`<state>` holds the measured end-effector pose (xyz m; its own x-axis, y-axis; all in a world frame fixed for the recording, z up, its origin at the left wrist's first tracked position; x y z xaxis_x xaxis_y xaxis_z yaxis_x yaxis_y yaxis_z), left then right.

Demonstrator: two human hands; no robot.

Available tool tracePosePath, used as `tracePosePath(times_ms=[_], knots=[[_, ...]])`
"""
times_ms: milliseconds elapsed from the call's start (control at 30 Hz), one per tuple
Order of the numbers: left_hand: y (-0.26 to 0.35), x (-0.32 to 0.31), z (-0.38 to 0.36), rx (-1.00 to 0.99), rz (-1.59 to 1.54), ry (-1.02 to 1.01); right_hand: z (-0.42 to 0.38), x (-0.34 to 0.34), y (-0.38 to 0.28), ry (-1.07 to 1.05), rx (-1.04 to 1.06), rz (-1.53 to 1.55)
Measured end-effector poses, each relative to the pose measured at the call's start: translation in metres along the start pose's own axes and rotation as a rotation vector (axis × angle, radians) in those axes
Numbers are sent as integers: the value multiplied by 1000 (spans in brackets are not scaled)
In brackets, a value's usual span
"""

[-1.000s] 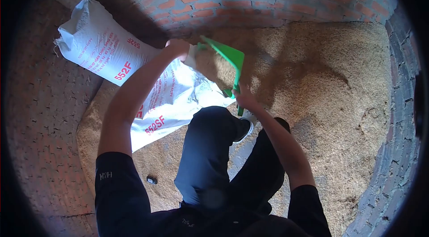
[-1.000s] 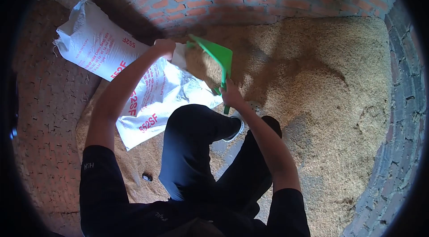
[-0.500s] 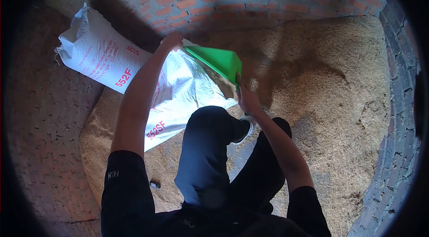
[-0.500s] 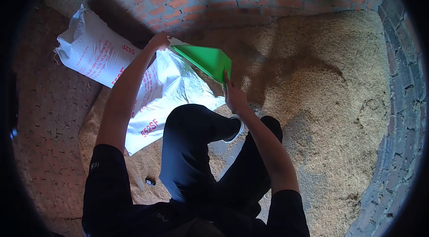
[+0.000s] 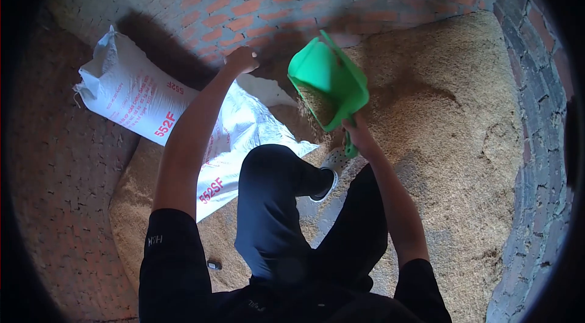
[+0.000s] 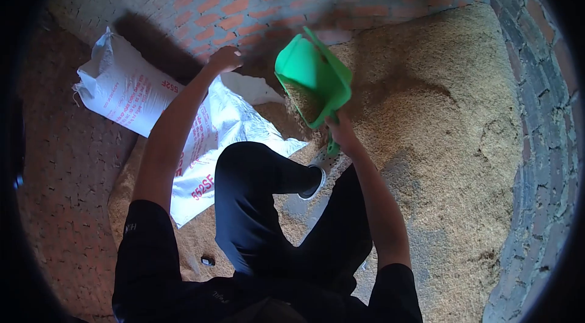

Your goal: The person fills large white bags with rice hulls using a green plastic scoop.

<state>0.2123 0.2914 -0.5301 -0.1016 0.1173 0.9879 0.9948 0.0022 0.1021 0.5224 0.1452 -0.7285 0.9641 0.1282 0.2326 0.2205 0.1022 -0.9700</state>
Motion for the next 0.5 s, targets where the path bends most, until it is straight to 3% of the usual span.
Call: tracePosePath(times_ms=[33,200,400,500], knots=[[8,-3,6,-13,-1,3,-12,9,-6,-124,-259,206],[92,0,5,-321,-556,121,-37,53,11,-5,-211,254],[187,-13,7,-680,-633,195,-69,82,-13,42,-272,290],[229,-16,0,-668,-727,94,-81,89,-15,49,-266,320]])
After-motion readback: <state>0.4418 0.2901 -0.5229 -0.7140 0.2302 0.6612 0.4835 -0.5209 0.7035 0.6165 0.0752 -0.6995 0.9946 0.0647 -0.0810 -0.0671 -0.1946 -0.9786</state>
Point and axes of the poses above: each hand's wrist, its own z-axis towards the middle knuckle, its own x-axis out of the back of the hand, y = z × x, the point moved 5 cm from there along z, towards the middle knuckle, and after that the axes turned 14 degrees about -z, right-handed, at the moved point
